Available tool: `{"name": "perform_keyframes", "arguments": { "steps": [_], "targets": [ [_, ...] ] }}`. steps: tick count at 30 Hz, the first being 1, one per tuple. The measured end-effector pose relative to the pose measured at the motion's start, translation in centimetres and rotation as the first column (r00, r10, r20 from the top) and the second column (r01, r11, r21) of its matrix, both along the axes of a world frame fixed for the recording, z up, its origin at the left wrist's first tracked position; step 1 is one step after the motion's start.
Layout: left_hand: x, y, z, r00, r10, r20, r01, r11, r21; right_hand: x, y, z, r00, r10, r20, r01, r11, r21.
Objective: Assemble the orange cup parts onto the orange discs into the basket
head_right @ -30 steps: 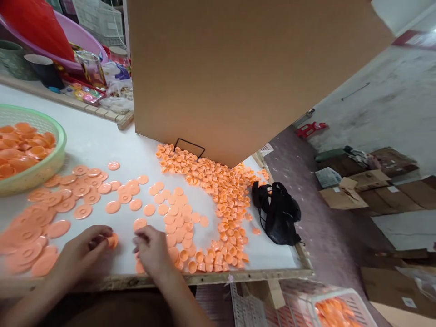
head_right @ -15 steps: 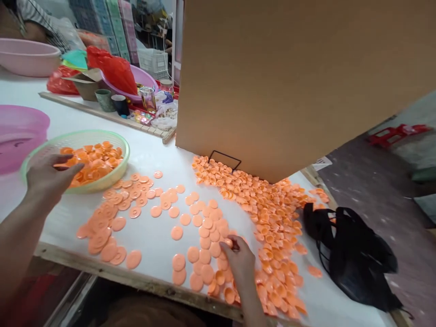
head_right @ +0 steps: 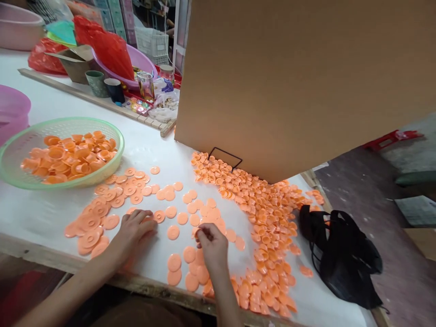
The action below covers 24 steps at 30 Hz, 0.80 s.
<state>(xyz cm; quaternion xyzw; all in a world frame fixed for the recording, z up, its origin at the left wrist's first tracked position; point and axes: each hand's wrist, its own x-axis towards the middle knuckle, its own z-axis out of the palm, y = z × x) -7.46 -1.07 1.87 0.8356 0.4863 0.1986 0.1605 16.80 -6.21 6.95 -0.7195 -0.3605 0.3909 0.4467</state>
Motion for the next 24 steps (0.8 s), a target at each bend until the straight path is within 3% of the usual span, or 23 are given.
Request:
{"name": "perform_keyframes", "arguments": {
  "steps": [6, 10, 13, 16, 20, 24],
  "targets": [
    [0.1, 0.8, -0.1, 0.991, 0.132, 0.013, -0.131, 0.987, -0.091, -5.1, 3.5, -1.4, 0.975, 0.219, 0.037, -0.215, 0.973, -0.087],
    [0.3, 0.9, -0.9, 0.993, 0.115, 0.039, -0.110, 0.987, -0.119, -7.8, 5.4, -2.4, 0.908, 0.376, 0.183, -0.357, 0.925, -0.129],
    [0.1, 0.6, -1.2, 0.994, 0.088, 0.072, -0.079, 0.989, -0.125, -9.1, 6.1, -3.0, 0.861, 0.418, 0.290, -0.395, 0.909, -0.135],
    [-0.4, 0.7, -0.7, 0.983, 0.050, 0.177, -0.013, 0.978, -0.209, -9.6, 6.3, -3.2, 0.827, 0.456, 0.329, -0.430, 0.890, -0.152],
    [-0.3, 1.6, 0.6, 0.912, 0.211, 0.352, -0.036, 0.895, -0.444, -9.6, 6.3, -3.0, 0.797, 0.510, 0.323, -0.474, 0.860, -0.188],
    [1.2, 1.8, 1.0, 0.838, 0.443, 0.320, -0.165, 0.763, -0.625, -9.8, 6.0, -2.8, 0.784, 0.511, 0.353, -0.484, 0.859, -0.170]
  ]
}}
